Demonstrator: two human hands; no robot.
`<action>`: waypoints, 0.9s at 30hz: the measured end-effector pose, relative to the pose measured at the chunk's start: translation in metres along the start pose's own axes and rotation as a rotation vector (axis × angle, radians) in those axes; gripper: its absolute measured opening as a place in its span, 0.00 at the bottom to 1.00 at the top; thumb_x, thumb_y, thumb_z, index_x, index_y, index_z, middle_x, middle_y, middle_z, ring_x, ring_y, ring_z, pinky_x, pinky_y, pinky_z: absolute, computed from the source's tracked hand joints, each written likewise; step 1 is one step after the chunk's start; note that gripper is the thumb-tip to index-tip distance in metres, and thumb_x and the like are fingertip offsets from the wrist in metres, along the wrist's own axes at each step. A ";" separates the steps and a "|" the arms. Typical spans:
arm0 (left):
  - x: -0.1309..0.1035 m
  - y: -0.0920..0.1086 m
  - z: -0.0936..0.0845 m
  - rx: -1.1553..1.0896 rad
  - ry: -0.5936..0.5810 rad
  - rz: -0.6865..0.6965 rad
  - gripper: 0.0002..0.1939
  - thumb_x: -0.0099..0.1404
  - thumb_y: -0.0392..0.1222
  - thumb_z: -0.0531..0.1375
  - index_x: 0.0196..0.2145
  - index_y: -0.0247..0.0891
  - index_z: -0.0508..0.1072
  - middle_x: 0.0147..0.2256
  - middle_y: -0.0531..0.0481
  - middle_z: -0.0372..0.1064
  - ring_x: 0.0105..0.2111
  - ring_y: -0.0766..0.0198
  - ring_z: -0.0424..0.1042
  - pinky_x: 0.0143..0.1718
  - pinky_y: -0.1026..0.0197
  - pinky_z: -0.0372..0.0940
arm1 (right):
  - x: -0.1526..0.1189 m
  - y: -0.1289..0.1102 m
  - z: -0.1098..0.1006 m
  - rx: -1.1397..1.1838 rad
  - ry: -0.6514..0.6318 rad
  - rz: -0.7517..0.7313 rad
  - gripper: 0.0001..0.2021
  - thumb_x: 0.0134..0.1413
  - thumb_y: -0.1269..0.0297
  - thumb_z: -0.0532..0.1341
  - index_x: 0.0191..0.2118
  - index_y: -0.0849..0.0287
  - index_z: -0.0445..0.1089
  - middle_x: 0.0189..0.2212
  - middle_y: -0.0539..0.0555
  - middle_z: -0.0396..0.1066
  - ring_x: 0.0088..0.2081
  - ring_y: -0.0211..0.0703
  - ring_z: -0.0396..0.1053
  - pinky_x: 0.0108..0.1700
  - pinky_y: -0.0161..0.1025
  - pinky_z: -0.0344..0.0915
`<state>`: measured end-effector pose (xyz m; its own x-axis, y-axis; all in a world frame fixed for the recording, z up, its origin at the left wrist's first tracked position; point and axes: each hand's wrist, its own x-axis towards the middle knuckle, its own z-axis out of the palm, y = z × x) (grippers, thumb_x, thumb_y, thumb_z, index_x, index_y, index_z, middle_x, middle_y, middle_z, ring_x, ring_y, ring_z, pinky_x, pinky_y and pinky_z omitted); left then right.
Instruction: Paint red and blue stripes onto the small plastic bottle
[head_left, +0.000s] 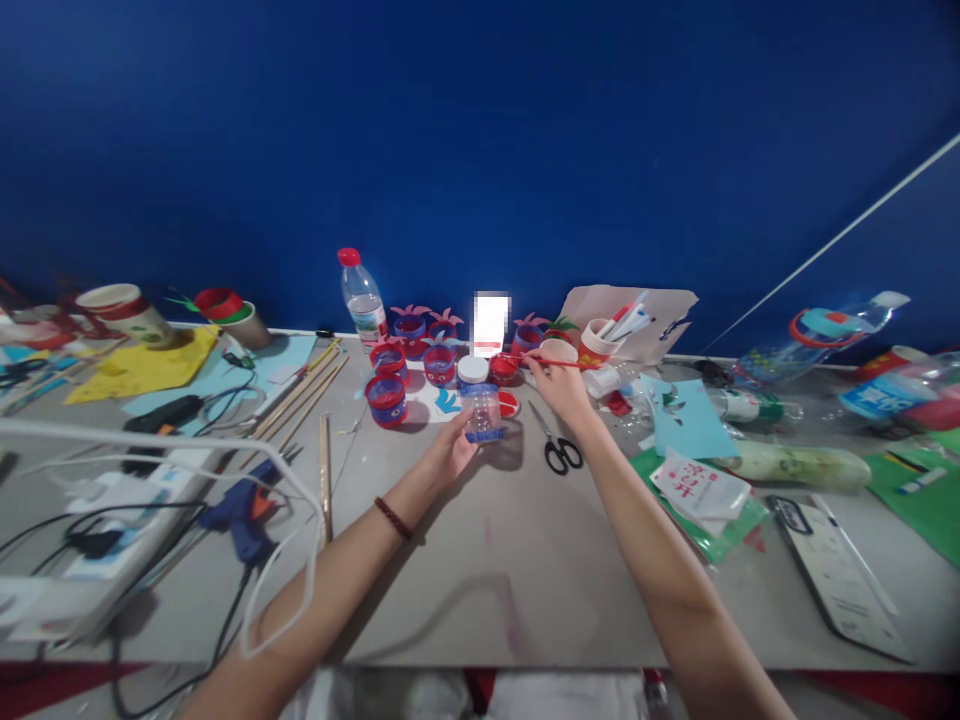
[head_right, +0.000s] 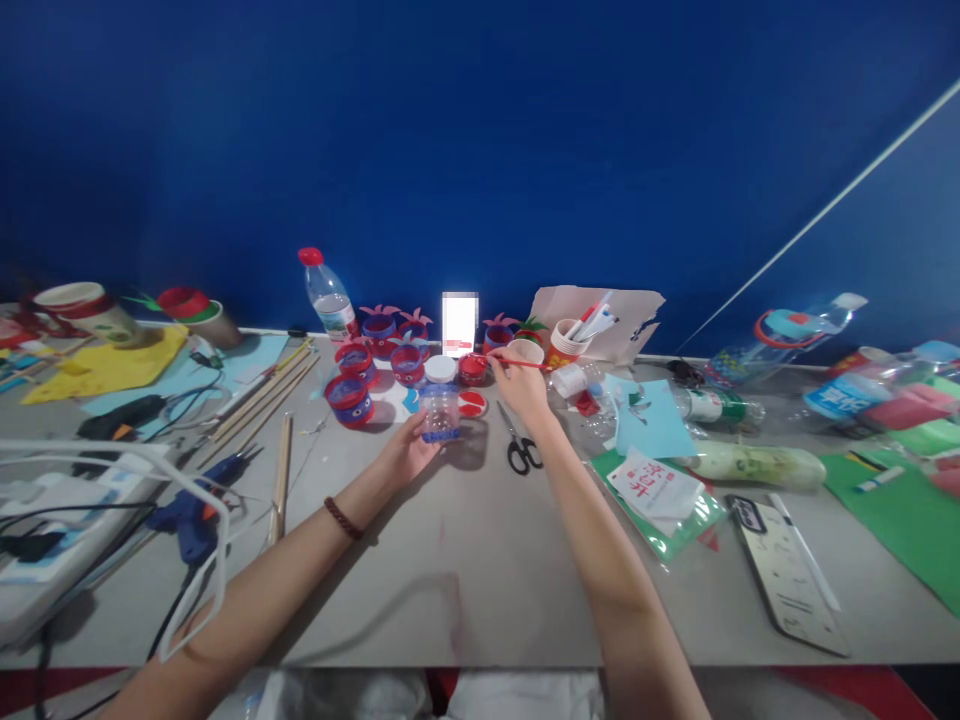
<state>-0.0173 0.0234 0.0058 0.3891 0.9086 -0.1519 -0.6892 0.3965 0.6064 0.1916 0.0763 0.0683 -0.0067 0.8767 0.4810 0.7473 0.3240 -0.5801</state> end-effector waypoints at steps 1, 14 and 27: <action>0.000 0.000 0.000 0.003 -0.006 0.005 0.16 0.59 0.46 0.70 0.41 0.34 0.77 0.41 0.42 0.80 0.48 0.52 0.77 0.55 0.53 0.66 | -0.001 -0.002 0.001 -0.033 -0.014 0.008 0.12 0.65 0.60 0.54 0.42 0.53 0.76 0.40 0.54 0.80 0.42 0.51 0.75 0.46 0.46 0.69; 0.000 -0.002 0.001 0.025 -0.018 0.015 0.19 0.56 0.48 0.71 0.42 0.33 0.79 0.42 0.43 0.80 0.44 0.56 0.77 0.49 0.57 0.69 | -0.005 -0.017 -0.002 -0.124 -0.139 0.021 0.13 0.64 0.65 0.53 0.40 0.52 0.76 0.42 0.53 0.80 0.45 0.51 0.74 0.50 0.46 0.67; 0.000 -0.003 -0.002 0.040 -0.029 0.026 0.18 0.60 0.48 0.69 0.43 0.34 0.78 0.43 0.41 0.79 0.49 0.52 0.76 0.55 0.53 0.66 | -0.004 -0.015 -0.002 -0.140 -0.137 0.041 0.14 0.66 0.65 0.53 0.43 0.53 0.76 0.46 0.54 0.79 0.48 0.51 0.73 0.54 0.46 0.66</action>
<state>-0.0160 0.0225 0.0025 0.3893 0.9141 -0.1136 -0.6744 0.3668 0.6408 0.1815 0.0673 0.0763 -0.0579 0.9313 0.3597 0.8341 0.2431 -0.4952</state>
